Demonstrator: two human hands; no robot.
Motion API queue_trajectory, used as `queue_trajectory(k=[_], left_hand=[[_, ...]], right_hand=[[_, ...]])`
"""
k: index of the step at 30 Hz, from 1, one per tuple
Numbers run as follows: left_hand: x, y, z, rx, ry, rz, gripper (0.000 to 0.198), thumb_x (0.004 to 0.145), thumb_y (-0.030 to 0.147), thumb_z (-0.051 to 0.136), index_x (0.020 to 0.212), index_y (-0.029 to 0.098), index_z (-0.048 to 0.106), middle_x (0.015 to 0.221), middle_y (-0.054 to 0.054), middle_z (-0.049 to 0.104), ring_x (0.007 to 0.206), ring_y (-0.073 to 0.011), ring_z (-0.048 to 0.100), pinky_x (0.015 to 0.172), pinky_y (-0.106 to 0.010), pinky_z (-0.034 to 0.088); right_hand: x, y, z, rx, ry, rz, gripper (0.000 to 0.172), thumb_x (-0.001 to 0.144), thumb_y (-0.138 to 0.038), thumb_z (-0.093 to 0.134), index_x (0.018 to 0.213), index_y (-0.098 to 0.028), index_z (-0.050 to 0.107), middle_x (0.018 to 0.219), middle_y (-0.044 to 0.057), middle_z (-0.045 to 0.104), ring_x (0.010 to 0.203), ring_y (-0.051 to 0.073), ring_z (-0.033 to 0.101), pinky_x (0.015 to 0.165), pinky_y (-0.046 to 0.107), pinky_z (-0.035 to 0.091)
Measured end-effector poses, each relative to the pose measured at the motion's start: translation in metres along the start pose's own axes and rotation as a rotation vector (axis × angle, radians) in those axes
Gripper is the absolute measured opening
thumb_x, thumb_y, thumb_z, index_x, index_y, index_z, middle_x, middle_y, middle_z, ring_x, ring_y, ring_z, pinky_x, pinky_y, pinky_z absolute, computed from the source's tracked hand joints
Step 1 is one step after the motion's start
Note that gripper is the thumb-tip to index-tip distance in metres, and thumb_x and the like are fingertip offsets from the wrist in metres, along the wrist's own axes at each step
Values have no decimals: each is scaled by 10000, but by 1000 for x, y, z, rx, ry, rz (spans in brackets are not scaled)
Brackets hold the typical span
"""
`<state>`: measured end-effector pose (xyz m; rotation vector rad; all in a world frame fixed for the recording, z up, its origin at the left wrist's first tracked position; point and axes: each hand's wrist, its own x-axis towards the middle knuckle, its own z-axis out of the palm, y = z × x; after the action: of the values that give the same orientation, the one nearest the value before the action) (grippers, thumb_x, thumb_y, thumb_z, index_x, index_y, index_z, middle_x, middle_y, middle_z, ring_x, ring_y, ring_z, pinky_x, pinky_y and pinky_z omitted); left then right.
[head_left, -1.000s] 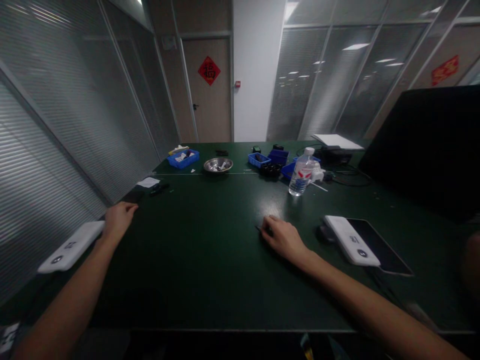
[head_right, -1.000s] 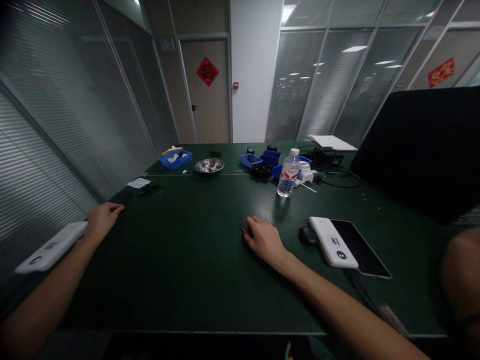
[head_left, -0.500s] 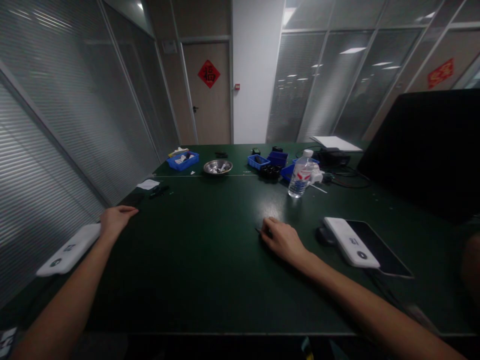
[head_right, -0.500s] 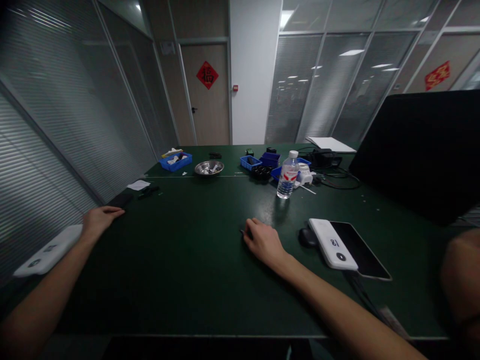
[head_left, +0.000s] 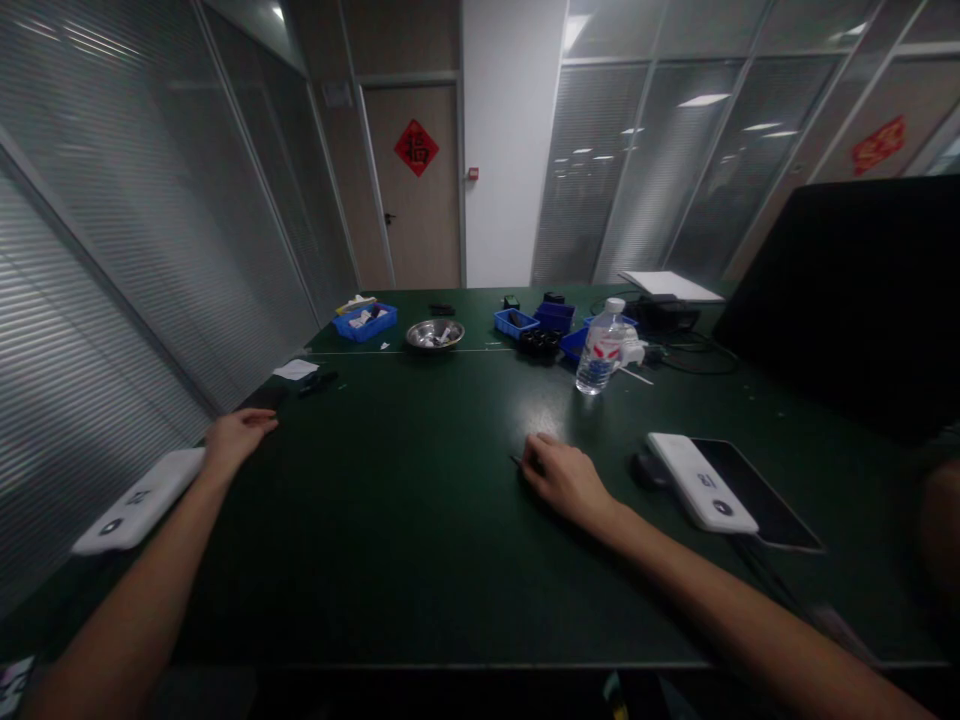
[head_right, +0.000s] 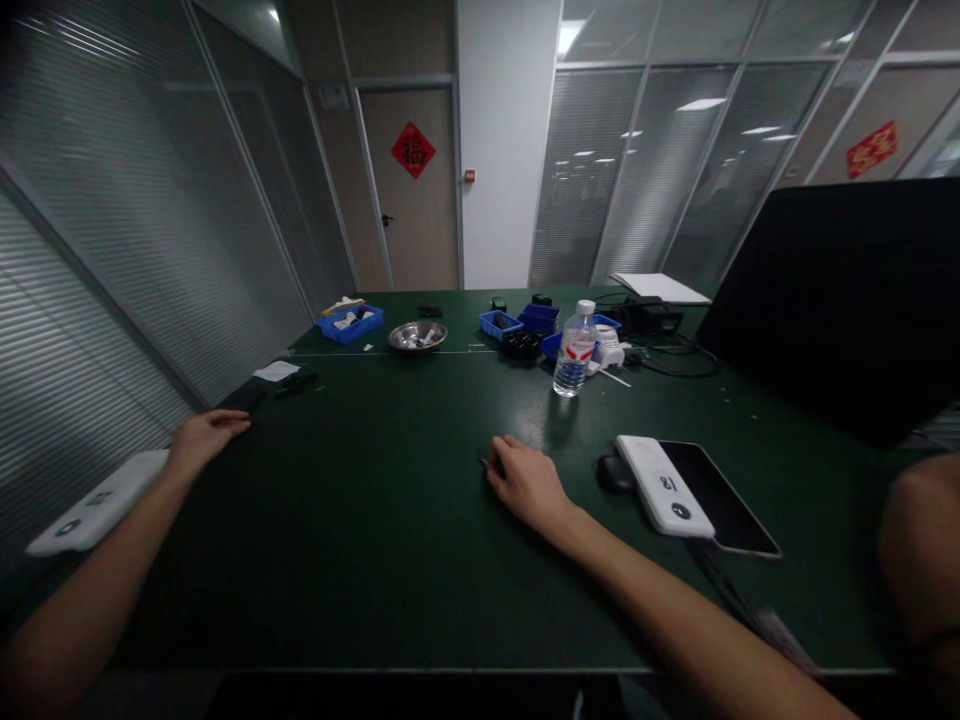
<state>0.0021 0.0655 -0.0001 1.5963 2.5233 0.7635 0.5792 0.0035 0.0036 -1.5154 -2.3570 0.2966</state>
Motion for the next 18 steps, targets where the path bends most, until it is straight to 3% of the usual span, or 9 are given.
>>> queue_trajectory(k=[8,13,18], left_hand=[[-12,4,-5,146,-4,47,298,934,354,615,1101,138,733,983,-7,764,933,-185,674,838,-243,446],[-22,17,-10,296,-37,167,316,970,310,519,1084,109,735,1089,-86,721,980,-232,646,850,-287,442],[-29,30,-4,459,-40,206,345,992,259,418,1014,60,700,994,-138,680,939,-275,630,795,-336,461]], right_hand=[[0,1,-1,-5,-25,9,55,959,-237,595,1004,-207,601,1039,38,648,805,158,622,667,246,383],[-1,1,0,9,-11,-3,45,962,-229,586,1000,-208,598,1030,35,650,793,156,615,662,242,377],[-1,0,-1,22,-11,-6,38,960,-229,590,989,-205,595,1025,42,649,793,162,615,669,244,384]])
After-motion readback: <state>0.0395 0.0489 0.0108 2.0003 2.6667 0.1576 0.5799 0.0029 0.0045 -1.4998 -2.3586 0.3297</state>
